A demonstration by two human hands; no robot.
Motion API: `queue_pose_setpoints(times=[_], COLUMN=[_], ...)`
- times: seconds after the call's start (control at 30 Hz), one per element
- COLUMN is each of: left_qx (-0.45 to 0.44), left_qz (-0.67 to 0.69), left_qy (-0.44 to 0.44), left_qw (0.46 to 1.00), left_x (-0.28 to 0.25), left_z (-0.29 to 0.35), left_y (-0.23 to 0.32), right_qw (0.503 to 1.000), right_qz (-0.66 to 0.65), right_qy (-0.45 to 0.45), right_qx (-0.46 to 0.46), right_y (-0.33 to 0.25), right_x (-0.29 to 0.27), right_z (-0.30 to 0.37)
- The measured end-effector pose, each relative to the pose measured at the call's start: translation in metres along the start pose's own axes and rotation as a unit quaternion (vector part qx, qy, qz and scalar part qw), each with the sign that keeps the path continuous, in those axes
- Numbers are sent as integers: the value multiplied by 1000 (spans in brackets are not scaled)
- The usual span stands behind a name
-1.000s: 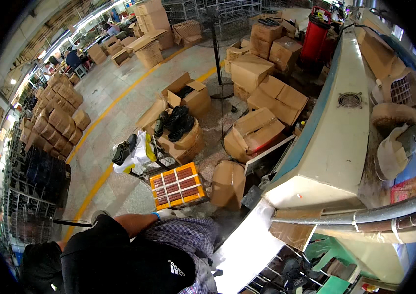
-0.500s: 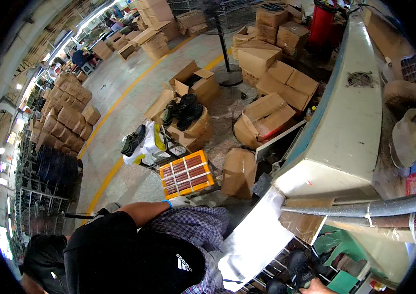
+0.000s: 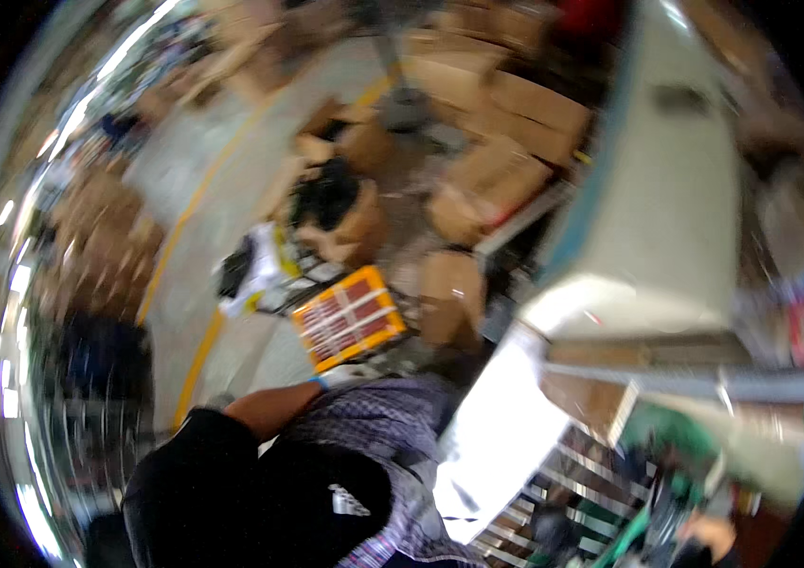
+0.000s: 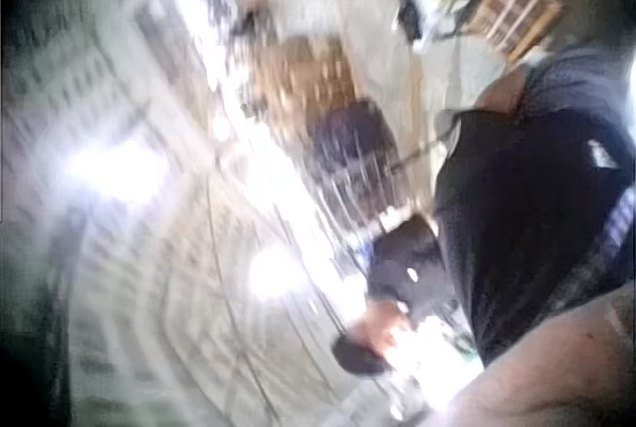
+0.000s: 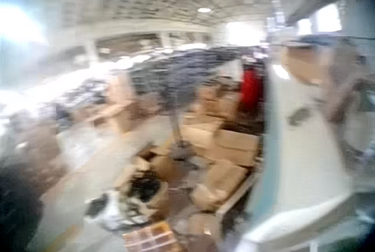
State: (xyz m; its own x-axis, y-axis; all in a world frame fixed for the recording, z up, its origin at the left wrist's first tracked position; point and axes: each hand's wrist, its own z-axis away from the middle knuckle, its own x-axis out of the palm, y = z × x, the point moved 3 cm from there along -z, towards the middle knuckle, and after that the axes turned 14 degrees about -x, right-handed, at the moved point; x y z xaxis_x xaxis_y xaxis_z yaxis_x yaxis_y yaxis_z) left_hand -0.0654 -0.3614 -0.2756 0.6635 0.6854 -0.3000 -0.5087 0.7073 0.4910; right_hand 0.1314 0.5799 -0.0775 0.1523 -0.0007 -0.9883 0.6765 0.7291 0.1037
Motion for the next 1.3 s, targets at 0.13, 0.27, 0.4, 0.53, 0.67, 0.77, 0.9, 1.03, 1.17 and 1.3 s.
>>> queue_pose_setpoints(times=[0.13,0.27,0.4,0.53,0.67,0.77,0.9,1.03,1.17,1.3], left_qx=[-79,-133,-152,-89,-89,-100,-26,87,172,329], left_qz=[65,145,-11,-53,23,113,132,22,-14,-161], left_qy=[-75,-129,-35,-18,-33,-63,-39,-95,-166,0], left_qw=[992,972,988,994,995,987,990,991,971,930], left_x=[0,36,0,-1,1,11,34,78,157,192], left_z=[-34,-102,-48,-59,-48,-47,-64,16,17,26], left_y=[13,-24,113,110,122,126,119,265,312,340], right_qw=[976,928,292,360,342,340,367,456,580,775], right_qz=[57,-212,-776,-787,-801,-780,-798,-798,-767,-587], right_qy=[52,236,312,266,248,258,269,188,-147,-102], right_qx=[205,194,464,425,424,458,396,347,231,209], right_y=[36,93,-30,-78,-90,-69,-53,-108,-238,-195], right_x=[-35,-21,51,47,45,40,14,-2,-39,-17], right_z=[110,136,192,257,277,270,237,233,240,202])
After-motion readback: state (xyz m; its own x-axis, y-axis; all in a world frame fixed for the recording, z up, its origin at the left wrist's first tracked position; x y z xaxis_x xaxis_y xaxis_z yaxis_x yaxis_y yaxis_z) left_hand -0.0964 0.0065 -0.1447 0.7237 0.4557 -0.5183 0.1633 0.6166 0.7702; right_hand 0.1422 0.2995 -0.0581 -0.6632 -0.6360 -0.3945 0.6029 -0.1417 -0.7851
